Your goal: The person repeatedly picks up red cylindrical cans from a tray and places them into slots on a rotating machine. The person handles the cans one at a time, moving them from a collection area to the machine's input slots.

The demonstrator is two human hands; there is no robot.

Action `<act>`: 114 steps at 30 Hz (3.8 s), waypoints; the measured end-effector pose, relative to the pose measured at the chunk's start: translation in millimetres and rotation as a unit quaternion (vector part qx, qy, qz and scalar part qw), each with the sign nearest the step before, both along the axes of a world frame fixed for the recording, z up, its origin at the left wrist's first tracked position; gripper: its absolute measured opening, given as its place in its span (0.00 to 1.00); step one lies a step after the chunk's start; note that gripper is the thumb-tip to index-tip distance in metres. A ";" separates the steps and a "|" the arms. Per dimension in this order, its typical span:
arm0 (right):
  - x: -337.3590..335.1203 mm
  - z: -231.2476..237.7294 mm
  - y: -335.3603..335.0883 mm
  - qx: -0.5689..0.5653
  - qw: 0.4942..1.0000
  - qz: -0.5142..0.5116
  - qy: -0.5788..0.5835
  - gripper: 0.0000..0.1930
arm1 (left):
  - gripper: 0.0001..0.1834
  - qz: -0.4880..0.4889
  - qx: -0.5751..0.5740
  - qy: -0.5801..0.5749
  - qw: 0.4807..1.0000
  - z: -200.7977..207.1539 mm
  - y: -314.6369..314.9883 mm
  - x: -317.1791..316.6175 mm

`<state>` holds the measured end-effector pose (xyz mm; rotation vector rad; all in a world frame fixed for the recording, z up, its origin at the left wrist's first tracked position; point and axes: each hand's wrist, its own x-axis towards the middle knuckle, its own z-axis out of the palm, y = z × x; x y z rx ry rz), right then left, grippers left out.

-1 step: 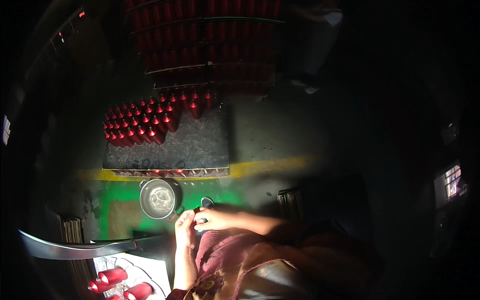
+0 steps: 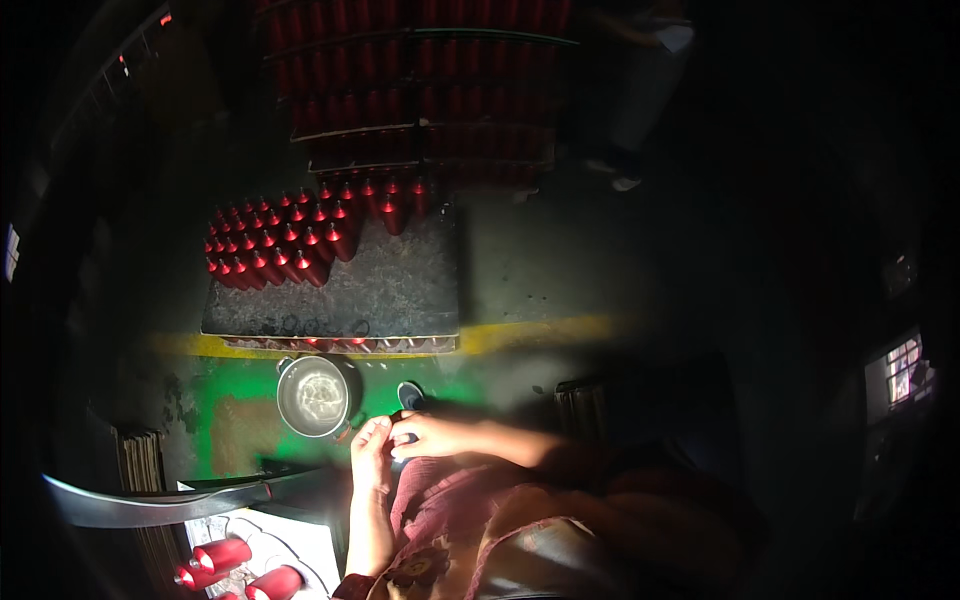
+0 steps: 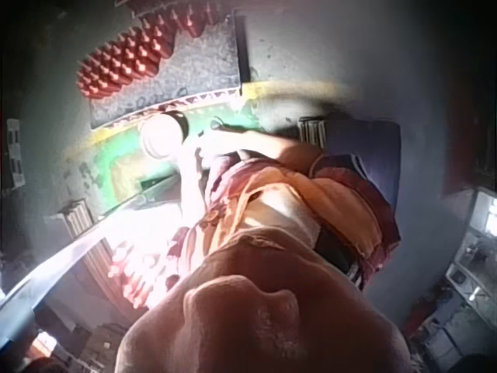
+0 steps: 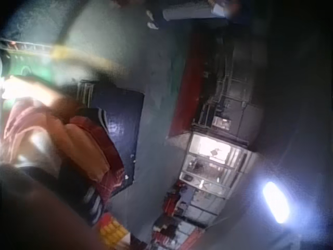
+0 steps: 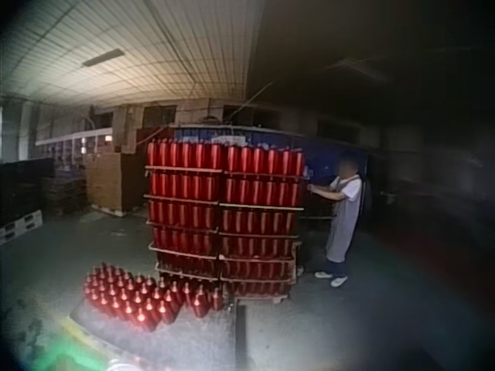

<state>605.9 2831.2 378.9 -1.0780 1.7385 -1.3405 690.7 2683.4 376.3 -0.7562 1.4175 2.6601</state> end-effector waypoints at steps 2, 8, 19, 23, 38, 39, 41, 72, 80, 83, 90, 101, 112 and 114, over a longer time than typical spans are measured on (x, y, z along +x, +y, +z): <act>-50.8 -15.6 0.4 -0.013 0.999 0.033 0.029 0.14 | 0.08 -0.004 0.000 -0.021 1.000 -14.8 -13.1 -48.0; -210.0 -83.1 -34.5 -0.019 0.975 -0.036 -0.220 0.19 | 0.12 -0.110 -0.034 -0.115 0.987 -60.0 -74.9 -226.3; -486.3 -147.2 -33.8 0.165 0.933 -0.314 0.053 0.27 | 0.18 -0.118 -0.336 -0.028 0.934 -140.9 -221.7 -480.7; -584.1 -205.8 -24.2 0.210 0.900 -0.302 0.234 0.32 | 0.25 -0.127 -0.494 -0.003 0.860 -169.8 -215.2 -539.4; -812.3 -356.0 -63.0 0.226 0.877 -0.250 0.343 0.32 | 0.28 -0.096 -0.747 -0.019 0.658 -345.0 -90.1 -790.6; -813.7 -360.7 -63.7 0.201 0.885 -0.261 0.329 0.31 | 0.26 -0.057 -0.731 0.007 0.680 -350.9 -90.8 -794.0; -817.1 -366.5 -63.4 0.174 0.892 -0.271 0.318 0.28 | 0.23 -0.036 -0.678 0.022 0.734 -357.1 -95.1 -795.0; -468.0 -21.5 -123.8 -0.137 0.878 -0.268 -0.372 0.26 | 0.40 0.332 -0.084 0.115 0.932 -45.7 -233.7 -218.2; -385.9 4.7 -268.2 -0.134 0.671 -0.003 -0.729 0.31 | 0.30 0.446 0.186 0.234 0.844 -12.4 -271.8 -183.9; -354.2 17.7 -326.1 -0.120 0.540 0.123 -0.824 0.33 | 0.32 0.441 0.316 0.263 0.798 -21.5 -301.6 -186.3; -278.7 37.8 -425.6 -0.065 0.409 0.195 -0.889 0.30 | 0.34 0.370 0.411 0.268 0.789 -43.3 -367.8 -161.2; -224.0 26.5 -492.3 -0.098 0.422 0.149 -0.889 0.29 | 0.33 0.334 0.466 0.230 0.786 -42.5 -439.7 -131.7; -206.7 19.5 -466.3 -0.128 0.484 0.043 -0.865 0.33 | 0.31 0.262 0.514 0.245 0.779 -41.4 -432.9 -119.7; -199.0 23.8 -452.7 -0.127 0.494 0.007 -0.860 0.33 | 0.30 0.266 0.510 0.242 0.782 -38.9 -418.4 -108.6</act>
